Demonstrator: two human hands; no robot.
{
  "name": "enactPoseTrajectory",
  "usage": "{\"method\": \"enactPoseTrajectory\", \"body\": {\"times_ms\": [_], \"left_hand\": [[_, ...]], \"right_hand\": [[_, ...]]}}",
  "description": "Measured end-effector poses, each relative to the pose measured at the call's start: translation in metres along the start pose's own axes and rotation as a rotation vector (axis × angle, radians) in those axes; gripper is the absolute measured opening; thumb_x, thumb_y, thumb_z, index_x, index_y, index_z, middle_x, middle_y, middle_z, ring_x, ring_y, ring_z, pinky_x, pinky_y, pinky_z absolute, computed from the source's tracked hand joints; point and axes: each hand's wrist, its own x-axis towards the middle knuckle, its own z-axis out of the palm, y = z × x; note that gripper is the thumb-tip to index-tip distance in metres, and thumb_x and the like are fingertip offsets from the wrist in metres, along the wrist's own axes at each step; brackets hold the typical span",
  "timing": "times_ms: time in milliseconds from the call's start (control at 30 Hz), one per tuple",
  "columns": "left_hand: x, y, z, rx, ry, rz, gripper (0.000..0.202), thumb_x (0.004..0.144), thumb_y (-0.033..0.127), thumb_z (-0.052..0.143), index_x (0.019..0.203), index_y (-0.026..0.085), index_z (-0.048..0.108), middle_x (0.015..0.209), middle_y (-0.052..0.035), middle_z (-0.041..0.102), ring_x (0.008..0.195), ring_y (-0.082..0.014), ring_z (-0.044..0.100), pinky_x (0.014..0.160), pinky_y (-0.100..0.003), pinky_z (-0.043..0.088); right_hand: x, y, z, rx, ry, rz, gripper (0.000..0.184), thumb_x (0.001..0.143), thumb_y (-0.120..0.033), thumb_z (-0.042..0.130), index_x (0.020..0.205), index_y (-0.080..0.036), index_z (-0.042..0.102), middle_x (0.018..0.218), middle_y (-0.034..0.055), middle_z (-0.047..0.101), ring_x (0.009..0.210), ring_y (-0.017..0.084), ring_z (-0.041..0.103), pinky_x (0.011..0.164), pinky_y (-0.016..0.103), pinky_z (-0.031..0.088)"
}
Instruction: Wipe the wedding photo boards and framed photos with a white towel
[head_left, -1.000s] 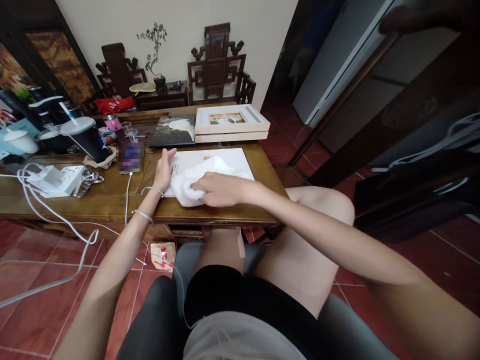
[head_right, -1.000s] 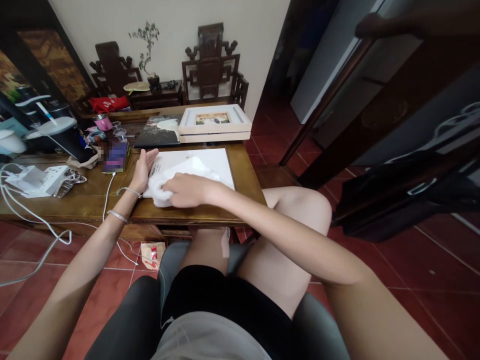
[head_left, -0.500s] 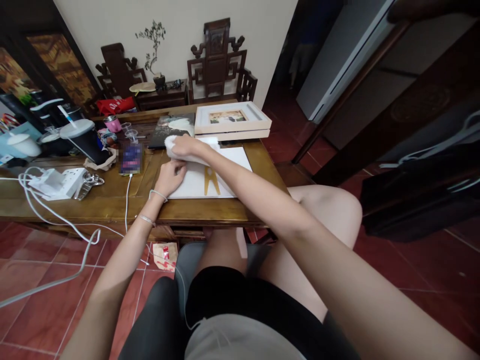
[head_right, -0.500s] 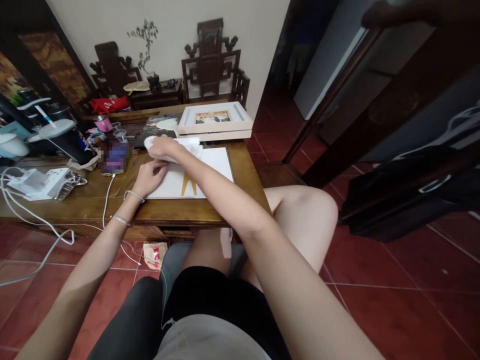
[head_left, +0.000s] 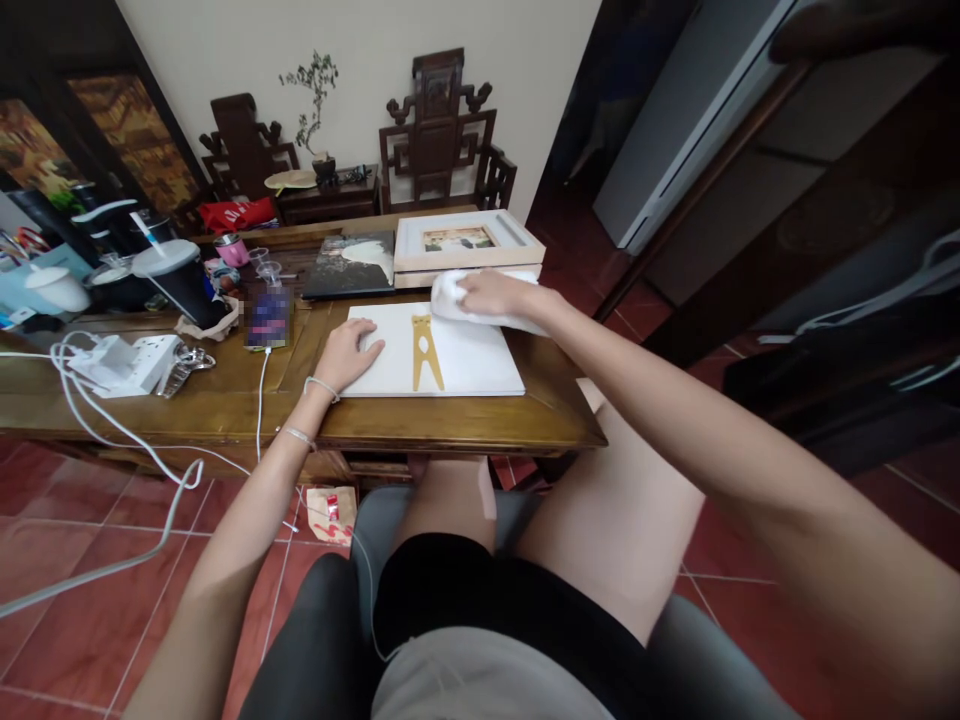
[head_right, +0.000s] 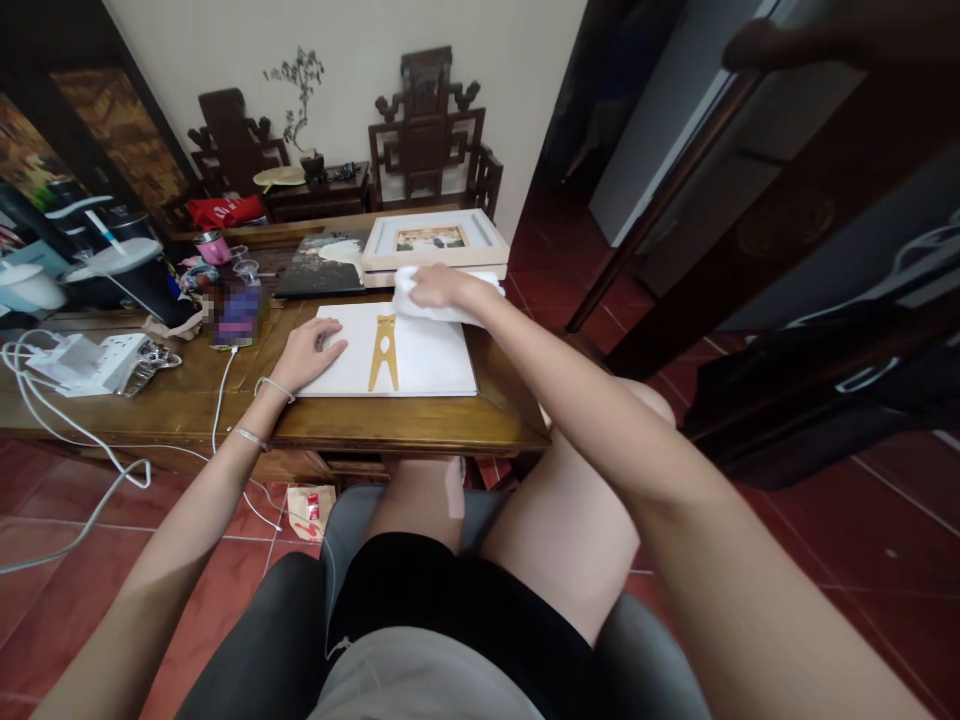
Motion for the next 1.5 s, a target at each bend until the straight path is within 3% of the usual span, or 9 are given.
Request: {"method": "enactPoseTrajectory", "body": {"times_ms": [167, 367, 467, 767, 900, 1100, 1200, 1300, 1500], "left_hand": [[0.0, -0.002, 0.002, 0.019, 0.006, 0.012, 0.029, 0.086, 0.029, 0.06, 0.108, 0.013, 0.068, 0.121, -0.0132, 0.07, 0.118, -0.0257, 0.063, 0.108, -0.041, 0.045], [0.001, -0.005, 0.007, 0.044, 0.002, 0.055, 0.03, 0.088, 0.029, 0.057, 0.111, 0.012, 0.067, 0.124, -0.0143, 0.068, 0.122, -0.0268, 0.061, 0.111, -0.043, 0.043], [0.002, -0.007, 0.006, 0.035, -0.002, 0.055, 0.032, 0.087, 0.029, 0.057, 0.111, 0.011, 0.067, 0.124, -0.0154, 0.068, 0.123, -0.0278, 0.06, 0.112, -0.043, 0.042], [0.001, -0.009, 0.004, 0.029, 0.0, 0.054, 0.034, 0.087, 0.034, 0.057, 0.11, 0.012, 0.068, 0.125, -0.0143, 0.068, 0.121, -0.0261, 0.062, 0.11, -0.042, 0.044], [0.002, -0.01, 0.005, 0.028, -0.003, 0.051, 0.034, 0.088, 0.034, 0.056, 0.112, 0.013, 0.068, 0.126, -0.0138, 0.068, 0.122, -0.0265, 0.061, 0.112, -0.043, 0.043], [0.002, -0.008, 0.005, 0.017, -0.004, 0.05, 0.033, 0.087, 0.034, 0.055, 0.109, 0.014, 0.068, 0.125, -0.0135, 0.068, 0.123, -0.028, 0.06, 0.112, -0.046, 0.042], [0.002, -0.007, 0.005, 0.021, -0.002, 0.048, 0.032, 0.087, 0.034, 0.055, 0.109, 0.014, 0.068, 0.124, -0.0132, 0.068, 0.123, -0.0275, 0.06, 0.112, -0.045, 0.042], [0.002, -0.007, 0.005, 0.023, 0.001, 0.043, 0.034, 0.087, 0.033, 0.055, 0.109, 0.012, 0.068, 0.124, -0.0149, 0.068, 0.122, -0.0277, 0.061, 0.112, -0.044, 0.042], [0.002, -0.007, 0.003, 0.026, 0.003, 0.034, 0.034, 0.086, 0.034, 0.056, 0.109, 0.014, 0.068, 0.124, -0.0134, 0.068, 0.122, -0.0268, 0.061, 0.111, -0.043, 0.043]], "right_hand": [[-0.072, 0.002, 0.016, -0.012, -0.098, -0.158, 0.028, 0.08, -0.01, 0.046, 0.1, -0.013, 0.064, 0.097, 0.0163, 0.068, 0.09, 0.029, 0.062, 0.08, 0.035, 0.044], [-0.151, -0.015, 0.001, 0.081, -0.197, -0.437, 0.017, 0.073, -0.006, 0.042, 0.079, -0.02, 0.052, 0.078, 0.0089, 0.059, 0.073, 0.023, 0.057, 0.072, 0.033, 0.04], [-0.138, -0.009, 0.0, 0.137, -0.197, -0.418, 0.014, 0.074, -0.008, 0.043, 0.075, -0.021, 0.049, 0.071, 0.0066, 0.056, 0.072, 0.023, 0.055, 0.069, 0.033, 0.039], [-0.015, 0.016, 0.015, 0.088, -0.015, -0.171, 0.022, 0.079, -0.012, 0.043, 0.091, -0.014, 0.061, 0.089, 0.0151, 0.065, 0.088, 0.03, 0.058, 0.078, 0.037, 0.043], [-0.031, 0.009, 0.023, 0.069, 0.0, -0.186, 0.021, 0.077, -0.011, 0.044, 0.089, -0.014, 0.061, 0.09, 0.0159, 0.066, 0.089, 0.031, 0.059, 0.08, 0.038, 0.042], [-0.13, -0.007, 0.022, 0.074, -0.03, -0.376, 0.018, 0.071, -0.006, 0.044, 0.079, -0.018, 0.055, 0.094, 0.013, 0.065, 0.101, 0.03, 0.059, 0.089, 0.039, 0.039], [-0.158, -0.008, 0.012, 0.125, -0.084, -0.443, 0.017, 0.069, -0.005, 0.043, 0.074, -0.021, 0.048, 0.077, 0.008, 0.06, 0.084, 0.026, 0.06, 0.079, 0.035, 0.04], [-0.145, -0.002, 0.007, 0.177, -0.138, -0.429, 0.016, 0.071, -0.007, 0.043, 0.07, -0.023, 0.042, 0.069, 0.0039, 0.054, 0.069, 0.021, 0.054, 0.071, 0.032, 0.039], [-0.05, 0.015, 0.014, 0.141, -0.026, -0.22, 0.013, 0.076, -0.011, 0.044, 0.078, -0.019, 0.054, 0.084, 0.0109, 0.065, 0.086, 0.027, 0.057, 0.08, 0.034, 0.042]]}}
